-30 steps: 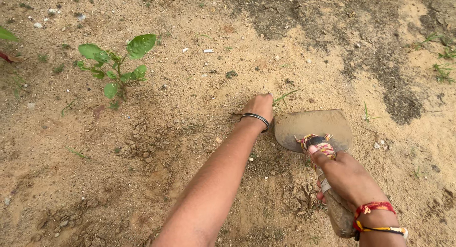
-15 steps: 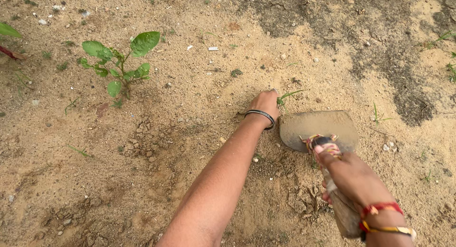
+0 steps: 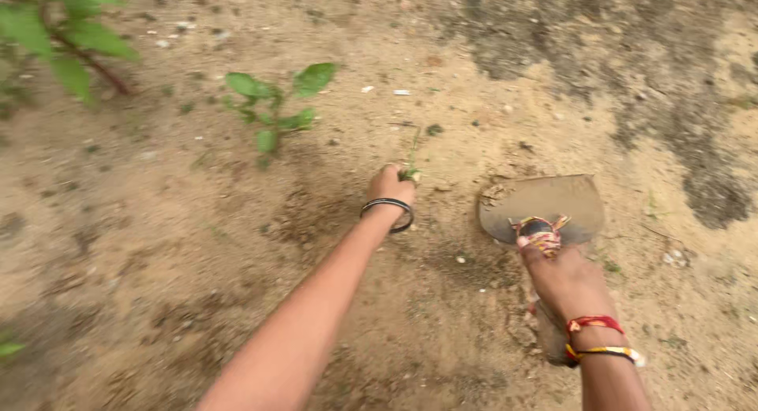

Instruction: The person uses a small hand hoe to dig into the sandy soil and remove small plants from the garden area.

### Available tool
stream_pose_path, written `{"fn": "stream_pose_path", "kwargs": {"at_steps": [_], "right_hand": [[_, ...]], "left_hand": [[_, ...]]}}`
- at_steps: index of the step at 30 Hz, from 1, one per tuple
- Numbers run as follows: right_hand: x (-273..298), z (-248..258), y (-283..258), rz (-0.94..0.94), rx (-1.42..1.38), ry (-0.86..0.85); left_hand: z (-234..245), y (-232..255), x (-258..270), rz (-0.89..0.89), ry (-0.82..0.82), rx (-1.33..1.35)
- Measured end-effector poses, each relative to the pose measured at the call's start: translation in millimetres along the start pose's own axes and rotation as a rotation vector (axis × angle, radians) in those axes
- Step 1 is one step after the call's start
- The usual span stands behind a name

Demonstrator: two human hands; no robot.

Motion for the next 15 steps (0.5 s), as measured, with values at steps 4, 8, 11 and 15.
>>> {"fn": "stream_pose_path", "kwargs": {"at_steps": [4, 8, 11, 15], "right_hand": [[62.7, 8.6, -51.6, 0.148, 0.117, 0.0], [123.9, -18.2, -110.1, 0.259, 0.417, -0.064], [173.5, -40.3, -144.6, 0.386, 0.411, -0.016], [222.1, -70.2, -168.7, 0.376, 0.311, -0.18]], "left_hand": [[112.6, -60.4, 28.8, -0.004, 0.136, -0.093], [212.2, -102.8, 73.3, 0.222, 0.051, -0.035], [284.2, -110.4, 109.8, 0.228, 0.074, -0.053], [332.9, -142.5, 149.7, 0.319, 0.028, -0.168]]}}
Point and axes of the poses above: each hand's wrist, its own x-axis away from the middle knuckle, its own z-axis out of the back of the hand, y = z × x, the point moved 9 cm from there along -x, towards the middle knuckle, and after that the axes turned 12 degrees about -z, right-handed, at the moved point
